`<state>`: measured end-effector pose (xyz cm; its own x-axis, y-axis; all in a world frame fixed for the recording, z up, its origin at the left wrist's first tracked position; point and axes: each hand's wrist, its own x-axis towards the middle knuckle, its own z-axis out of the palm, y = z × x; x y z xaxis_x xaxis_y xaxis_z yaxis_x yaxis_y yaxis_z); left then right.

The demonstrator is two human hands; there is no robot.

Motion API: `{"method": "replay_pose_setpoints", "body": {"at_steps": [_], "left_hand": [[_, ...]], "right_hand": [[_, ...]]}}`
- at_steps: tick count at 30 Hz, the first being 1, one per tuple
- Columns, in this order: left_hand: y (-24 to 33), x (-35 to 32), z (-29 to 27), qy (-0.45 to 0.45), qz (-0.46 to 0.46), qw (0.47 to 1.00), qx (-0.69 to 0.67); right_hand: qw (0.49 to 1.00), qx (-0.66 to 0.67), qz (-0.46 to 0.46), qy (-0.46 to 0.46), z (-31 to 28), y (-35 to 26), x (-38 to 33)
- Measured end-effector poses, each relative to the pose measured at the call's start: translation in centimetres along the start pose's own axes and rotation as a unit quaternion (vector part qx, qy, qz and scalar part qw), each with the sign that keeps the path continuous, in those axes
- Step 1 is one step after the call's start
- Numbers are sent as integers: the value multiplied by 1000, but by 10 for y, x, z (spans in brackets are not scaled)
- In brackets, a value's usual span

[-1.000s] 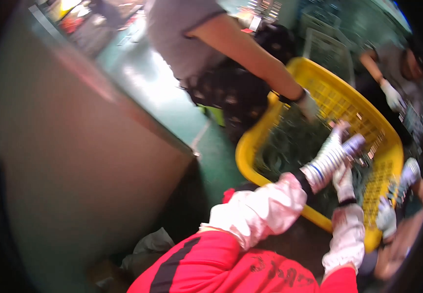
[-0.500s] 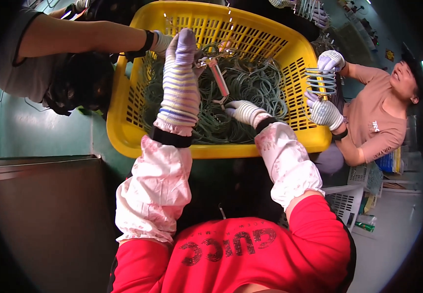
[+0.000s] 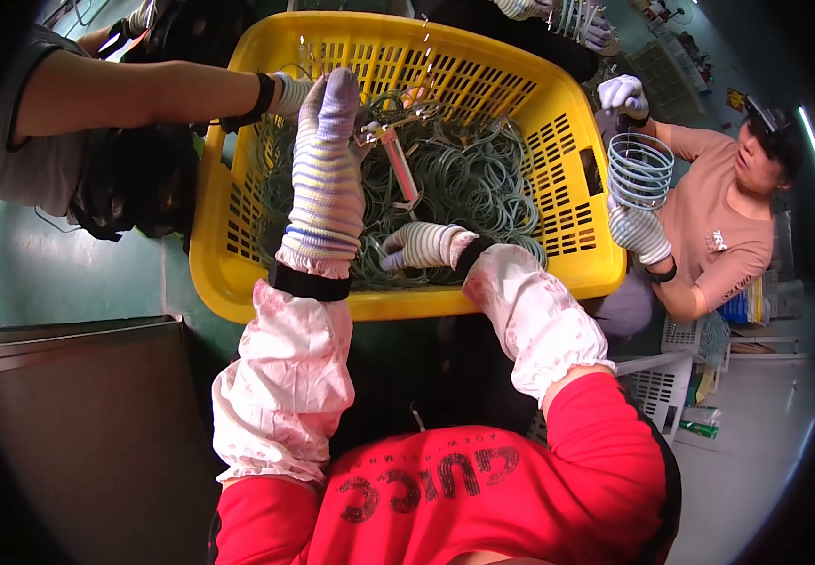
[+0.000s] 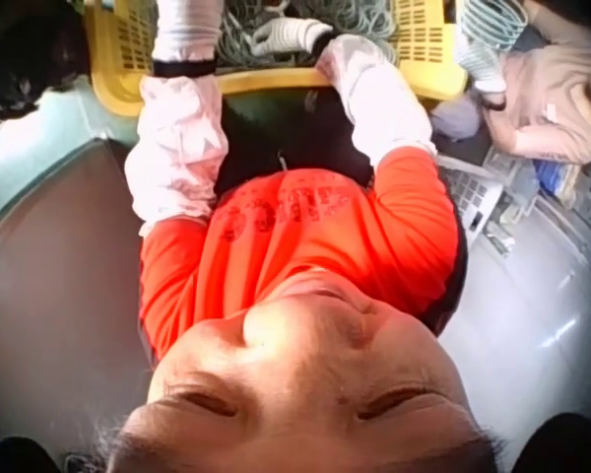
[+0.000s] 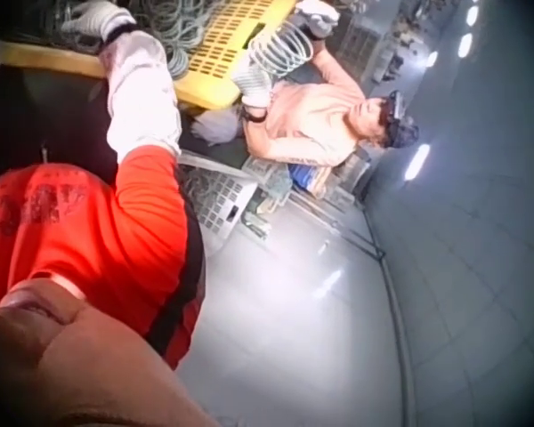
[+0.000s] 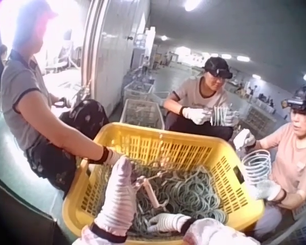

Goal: Sorting and inspecting metal spring-like coils from a basket on the floor.

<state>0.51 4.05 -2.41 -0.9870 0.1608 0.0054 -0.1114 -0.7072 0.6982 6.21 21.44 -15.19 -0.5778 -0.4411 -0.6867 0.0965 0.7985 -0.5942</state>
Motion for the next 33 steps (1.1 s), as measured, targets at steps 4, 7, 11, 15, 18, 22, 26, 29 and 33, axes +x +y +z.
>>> {"method": "replay_pose_setpoints", "body": {"at_steps": [4,7,11,15,18,22,26,29,33], "left_hand": [[-3,4,-4,-11,20,1000,3],[2,4,1,-28,21,999,14],[5,0,8,19,35,999,22],[13,-4,6,2,41,999,-12],[14,-11,20,15,40,999,-25],[14,0,-2,10,34,999,18],[-2,-4,5,23,-13,999,20],[-13,-7,-5,12,-8,998,55],[3,-13,-2,-4,22,996,91]], "right_hand": [[976,85,-73,189,-17,-6,-18],[936,244,-115,227,-28,-17,-42],[833,374,-177,368,-34,-30,-72],[795,369,-150,458,-34,-27,-82],[774,146,-98,609,-36,-17,-81],[771,35,-59,633,-39,-34,-94],[761,19,-63,646,-34,-21,-102],[788,21,-77,611,-31,8,-89],[807,93,-45,582,-42,-32,-97]]}}
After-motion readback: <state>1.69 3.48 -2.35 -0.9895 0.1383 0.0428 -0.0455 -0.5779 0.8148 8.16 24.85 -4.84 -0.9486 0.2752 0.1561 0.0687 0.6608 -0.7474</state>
